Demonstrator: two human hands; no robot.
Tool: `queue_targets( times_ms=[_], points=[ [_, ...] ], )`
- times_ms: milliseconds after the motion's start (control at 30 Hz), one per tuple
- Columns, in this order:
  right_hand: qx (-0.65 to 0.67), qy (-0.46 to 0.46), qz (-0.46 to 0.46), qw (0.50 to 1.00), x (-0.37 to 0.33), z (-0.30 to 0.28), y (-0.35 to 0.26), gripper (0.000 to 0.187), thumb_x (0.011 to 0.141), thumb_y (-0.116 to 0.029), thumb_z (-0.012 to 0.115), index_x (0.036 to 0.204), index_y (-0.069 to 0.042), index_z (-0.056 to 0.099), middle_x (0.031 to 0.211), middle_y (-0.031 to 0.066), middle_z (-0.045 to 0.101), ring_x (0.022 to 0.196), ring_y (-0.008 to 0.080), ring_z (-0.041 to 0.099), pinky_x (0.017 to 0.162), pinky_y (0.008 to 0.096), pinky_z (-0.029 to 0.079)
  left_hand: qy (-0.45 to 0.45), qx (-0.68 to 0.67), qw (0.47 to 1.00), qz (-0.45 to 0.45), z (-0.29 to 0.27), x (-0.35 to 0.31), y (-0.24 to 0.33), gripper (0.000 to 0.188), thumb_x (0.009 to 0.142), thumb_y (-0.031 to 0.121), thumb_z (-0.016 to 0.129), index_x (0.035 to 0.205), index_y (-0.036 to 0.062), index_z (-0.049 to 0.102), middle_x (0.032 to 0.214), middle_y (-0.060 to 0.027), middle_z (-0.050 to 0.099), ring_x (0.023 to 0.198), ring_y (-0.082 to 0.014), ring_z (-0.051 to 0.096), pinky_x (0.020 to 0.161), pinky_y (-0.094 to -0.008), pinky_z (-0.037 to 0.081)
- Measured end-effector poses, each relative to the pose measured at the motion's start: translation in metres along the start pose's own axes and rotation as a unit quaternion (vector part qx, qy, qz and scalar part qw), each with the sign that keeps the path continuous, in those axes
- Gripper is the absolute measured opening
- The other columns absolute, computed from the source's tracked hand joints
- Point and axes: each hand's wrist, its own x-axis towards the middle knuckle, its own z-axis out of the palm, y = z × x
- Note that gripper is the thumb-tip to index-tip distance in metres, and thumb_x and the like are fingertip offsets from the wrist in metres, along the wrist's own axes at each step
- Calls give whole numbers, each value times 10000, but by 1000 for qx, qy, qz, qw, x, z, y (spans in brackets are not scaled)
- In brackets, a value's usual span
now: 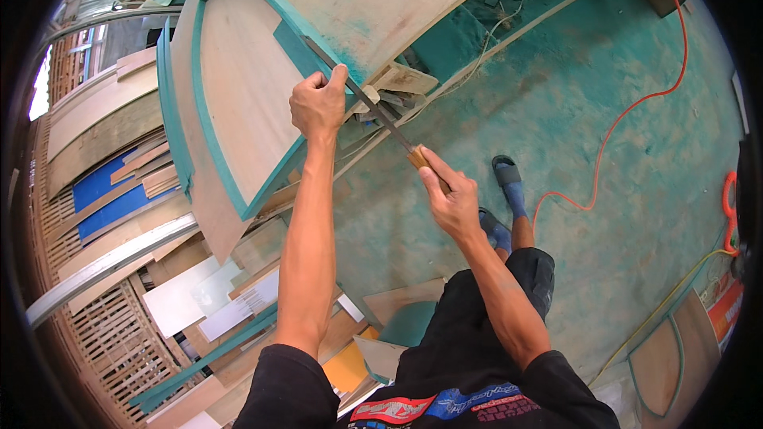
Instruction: The person assembles a curved green wooden frame on a workbench using a pneumatic nail gun and a hand saw, fastening curved pieces to a plywood base and cutting off excess material.
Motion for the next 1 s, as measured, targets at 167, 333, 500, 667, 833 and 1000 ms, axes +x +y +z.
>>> queue_targets(
  times_ms=[167,333,500,667,833,1000],
  points=[
    [-22,-11,5,1000,0,-2,8,331,984,-238,696,1292,-118,722,1152,153,754,752,275,679,803,346,532,0,6,1000,-6,2,-3,2,580,744,453,745,532,66,368,534,-6,322,546,-175,329,552,-382,294],
    [4,-6,1,1000,-1,2,13,335,986,-239,694,1297,-117,717,1168,159,747,739,269,673,779,343,528,9,-1,1000,8,0,-3,0,511,702,415,685,520,45,382,493,-39,327,516,-224,326,537,-385,297],
    [-20,3,-11,1000,-7,-1,14,335,980,-207,703,1297,-101,717,1089,153,764,678,219,631,709,319,514,19,-3,999,27,1,-2,-3,612,753,516,708,511,45,400,486,-36,325,502,-212,341,527,-387,297],
    [135,20,71,988,-7,-16,13,349,1005,-188,686,1320,-37,692,881,18,695,673,88,544,624,249,451,30,-23,999,27,-1,0,3,767,839,704,656,503,50,436,478,-29,343,496,-211,356,510,-382,302],
    [172,30,84,981,-31,-84,-1,364,1024,-187,668,1344,-13,672,825,-18,623,661,55,504,585,220,402,46,-38,991,123,-2,-7,-6,615,814,556,736,564,55,481,500,-71,433,487,-285,443,490,-412,332],
    [73,38,91,992,-64,-152,-5,365,1024,-189,666,1341,-8,673,804,-12,611,643,60,505,567,228,396,53,27,984,165,2,-23,-11,391,744,356,760,715,43,527,633,-144,605,570,-395,560,575,-475,434]
  ],
)
